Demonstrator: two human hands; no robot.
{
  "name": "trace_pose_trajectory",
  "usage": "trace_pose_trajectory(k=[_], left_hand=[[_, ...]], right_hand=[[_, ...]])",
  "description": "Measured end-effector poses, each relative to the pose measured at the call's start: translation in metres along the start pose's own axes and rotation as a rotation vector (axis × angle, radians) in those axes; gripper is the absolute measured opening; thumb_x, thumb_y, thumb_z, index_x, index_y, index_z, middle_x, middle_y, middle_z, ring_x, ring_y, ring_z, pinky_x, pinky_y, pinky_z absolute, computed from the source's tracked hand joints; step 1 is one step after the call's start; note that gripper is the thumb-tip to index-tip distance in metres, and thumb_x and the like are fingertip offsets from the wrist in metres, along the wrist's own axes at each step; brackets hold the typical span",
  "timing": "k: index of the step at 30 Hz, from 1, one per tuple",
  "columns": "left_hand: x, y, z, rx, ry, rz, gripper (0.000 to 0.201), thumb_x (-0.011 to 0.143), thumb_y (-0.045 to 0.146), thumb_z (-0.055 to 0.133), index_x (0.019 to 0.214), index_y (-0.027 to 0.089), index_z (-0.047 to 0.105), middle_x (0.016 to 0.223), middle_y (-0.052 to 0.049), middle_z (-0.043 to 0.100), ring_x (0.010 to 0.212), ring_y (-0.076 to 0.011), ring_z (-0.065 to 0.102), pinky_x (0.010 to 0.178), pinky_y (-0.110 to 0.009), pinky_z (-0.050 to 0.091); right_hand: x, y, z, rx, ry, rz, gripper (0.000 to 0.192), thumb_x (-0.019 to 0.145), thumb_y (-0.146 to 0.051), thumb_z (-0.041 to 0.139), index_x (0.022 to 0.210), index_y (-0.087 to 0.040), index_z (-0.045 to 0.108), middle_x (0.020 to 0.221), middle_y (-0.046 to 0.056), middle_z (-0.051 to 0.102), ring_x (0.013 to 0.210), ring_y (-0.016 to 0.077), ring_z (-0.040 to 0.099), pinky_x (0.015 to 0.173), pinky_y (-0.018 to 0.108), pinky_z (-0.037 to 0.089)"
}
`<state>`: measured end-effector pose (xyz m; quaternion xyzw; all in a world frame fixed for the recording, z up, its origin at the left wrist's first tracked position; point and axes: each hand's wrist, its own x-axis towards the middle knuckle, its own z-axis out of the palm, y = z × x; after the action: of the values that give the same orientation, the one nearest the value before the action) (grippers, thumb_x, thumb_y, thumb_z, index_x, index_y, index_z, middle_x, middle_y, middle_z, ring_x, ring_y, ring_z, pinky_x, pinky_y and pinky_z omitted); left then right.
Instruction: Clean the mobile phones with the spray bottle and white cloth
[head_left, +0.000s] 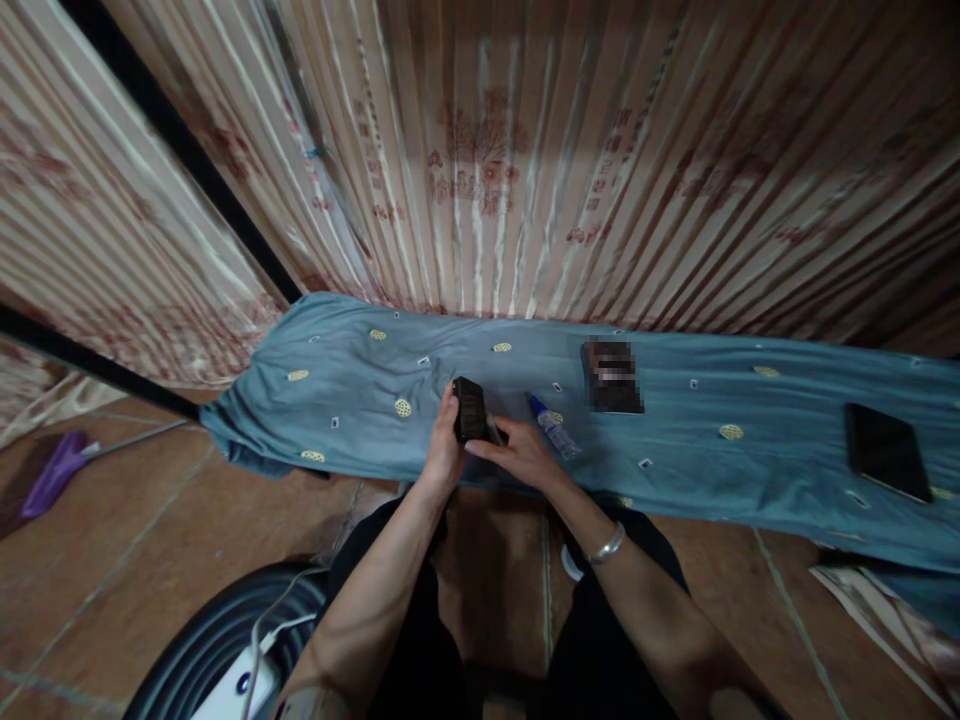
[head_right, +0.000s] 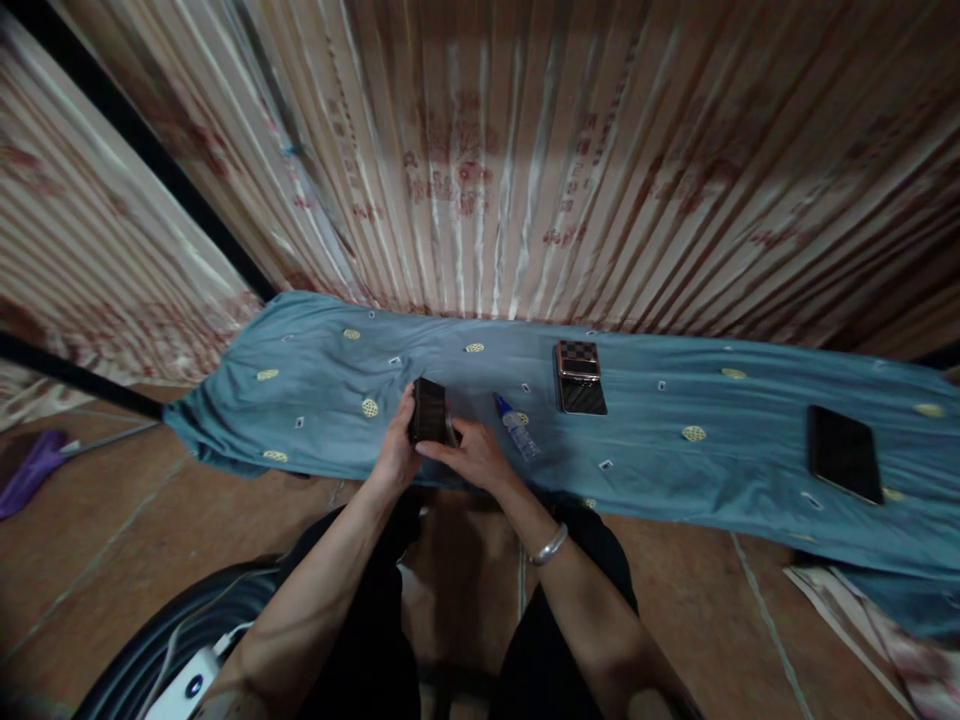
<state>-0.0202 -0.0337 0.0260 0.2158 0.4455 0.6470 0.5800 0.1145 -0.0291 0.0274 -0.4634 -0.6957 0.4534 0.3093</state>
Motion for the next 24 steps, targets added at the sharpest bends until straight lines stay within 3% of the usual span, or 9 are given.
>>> trace_pose_trajectory(k=[6,15,19,24], left_hand=[[-0.001,0.001,0.002,-0.037,0.037,-0.026,0.056,0.091,0.034,0.061,0.144,0.02,0.051,0.12,-0.009,0.073,0.104,-0.0232,0.071,0.089,-0.032,0.057],[0.005,0.003,-0.003,-0.061,0.088,-0.005,0.043,0.086,0.024,0.068,0.129,0.02,0.067,0.137,-0.007,0.066,0.132,-0.0214,0.057,0.105,-0.028,0.049],[0.005,0.006,-0.002,-0.055,0.071,-0.037,0.045,0.084,0.023,0.07,0.128,0.019,0.067,0.129,-0.008,0.071,0.124,-0.0223,0.063,0.104,-0.03,0.05],[0.003,0.009,0.001,-0.019,0.061,-0.057,0.045,0.086,0.021,0.066,0.132,0.016,0.065,0.113,-0.01,0.076,0.111,-0.0227,0.07,0.095,-0.03,0.055]], right_hand=[[-0.003,-0.003,0.0,-0.131,0.046,-0.01,0.043,0.075,-0.061,0.073,0.066,-0.021,0.059,0.055,-0.006,0.046,0.055,0.0125,0.046,0.054,0.026,0.029],[-0.005,-0.001,-0.011,-0.112,0.089,-0.072,0.043,0.082,-0.062,0.064,0.069,-0.021,0.065,0.058,-0.003,0.054,0.058,0.0151,0.051,0.057,0.027,0.032],[-0.006,-0.001,-0.02,-0.069,0.115,-0.076,0.042,0.081,-0.061,0.064,0.072,-0.021,0.07,0.062,-0.002,0.06,0.06,0.0154,0.052,0.058,0.026,0.035],[-0.006,0.0,-0.025,-0.038,0.179,-0.069,0.044,0.08,-0.062,0.064,0.065,-0.021,0.067,0.059,-0.003,0.057,0.06,0.0147,0.05,0.058,0.026,0.035]])
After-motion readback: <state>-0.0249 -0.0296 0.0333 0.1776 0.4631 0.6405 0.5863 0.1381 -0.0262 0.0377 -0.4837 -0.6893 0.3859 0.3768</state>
